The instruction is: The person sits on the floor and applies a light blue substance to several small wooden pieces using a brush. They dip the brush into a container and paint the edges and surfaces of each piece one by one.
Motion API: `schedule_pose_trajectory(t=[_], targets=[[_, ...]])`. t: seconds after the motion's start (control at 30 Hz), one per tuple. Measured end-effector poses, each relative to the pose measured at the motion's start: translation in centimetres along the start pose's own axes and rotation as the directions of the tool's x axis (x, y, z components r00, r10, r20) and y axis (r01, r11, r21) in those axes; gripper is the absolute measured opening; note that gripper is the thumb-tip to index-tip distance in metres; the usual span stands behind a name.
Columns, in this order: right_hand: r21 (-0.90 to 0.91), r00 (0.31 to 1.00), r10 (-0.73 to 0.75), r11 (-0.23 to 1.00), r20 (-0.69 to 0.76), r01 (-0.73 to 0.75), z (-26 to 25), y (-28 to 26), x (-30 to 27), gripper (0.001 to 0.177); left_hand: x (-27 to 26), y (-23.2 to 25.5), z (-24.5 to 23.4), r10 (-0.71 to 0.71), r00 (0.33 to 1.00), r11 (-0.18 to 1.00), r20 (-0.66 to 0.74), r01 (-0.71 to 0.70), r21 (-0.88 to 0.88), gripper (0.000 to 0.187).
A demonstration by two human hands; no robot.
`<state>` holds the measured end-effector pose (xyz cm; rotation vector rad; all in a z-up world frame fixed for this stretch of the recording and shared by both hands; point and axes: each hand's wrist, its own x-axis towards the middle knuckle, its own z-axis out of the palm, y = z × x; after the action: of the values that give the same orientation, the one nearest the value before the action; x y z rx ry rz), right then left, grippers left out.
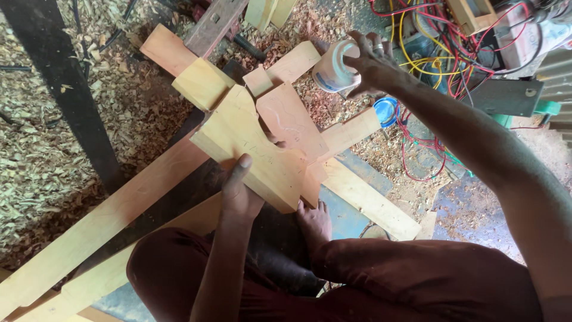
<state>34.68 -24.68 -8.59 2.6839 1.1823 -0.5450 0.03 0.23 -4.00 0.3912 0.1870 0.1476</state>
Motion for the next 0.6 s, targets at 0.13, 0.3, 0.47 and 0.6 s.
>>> schedule_pose_trajectory(t=[0.13, 0.3, 0.47, 0.6], targets=[[0.074, 0.992, 0.106, 0.991, 0.074, -0.111, -0.9, 0.4, -0.2, 0.085, 0.0, -0.2, 0.0, -0.085, 0.996, 0.995, -0.021, 0.083, -0.062, 0.064], [0.502, 0.984, 0.114, 0.848, 0.140, -0.169, -1.2, 2.5, -2.2, 0.075, 0.0, 0.0, 0.5, -0.058, 0.998, 0.998, -0.030, 0.057, -0.036, 0.062], [0.674, 0.973, 0.189, 0.702, 0.133, -0.228, -0.8, 2.1, -3.7, 0.065, -0.3, 0.2, 0.6, -0.044, 0.999, 0.999, -0.004, 0.044, 0.016, 0.066], [0.956, 0.992, 0.021, 0.271, -0.127, 0.116, -6.6, -2.3, -6.3, 0.049, 0.1, -0.5, 0.9, -0.051, 0.997, 0.990, -0.057, 0.058, 0.126, 0.074]])
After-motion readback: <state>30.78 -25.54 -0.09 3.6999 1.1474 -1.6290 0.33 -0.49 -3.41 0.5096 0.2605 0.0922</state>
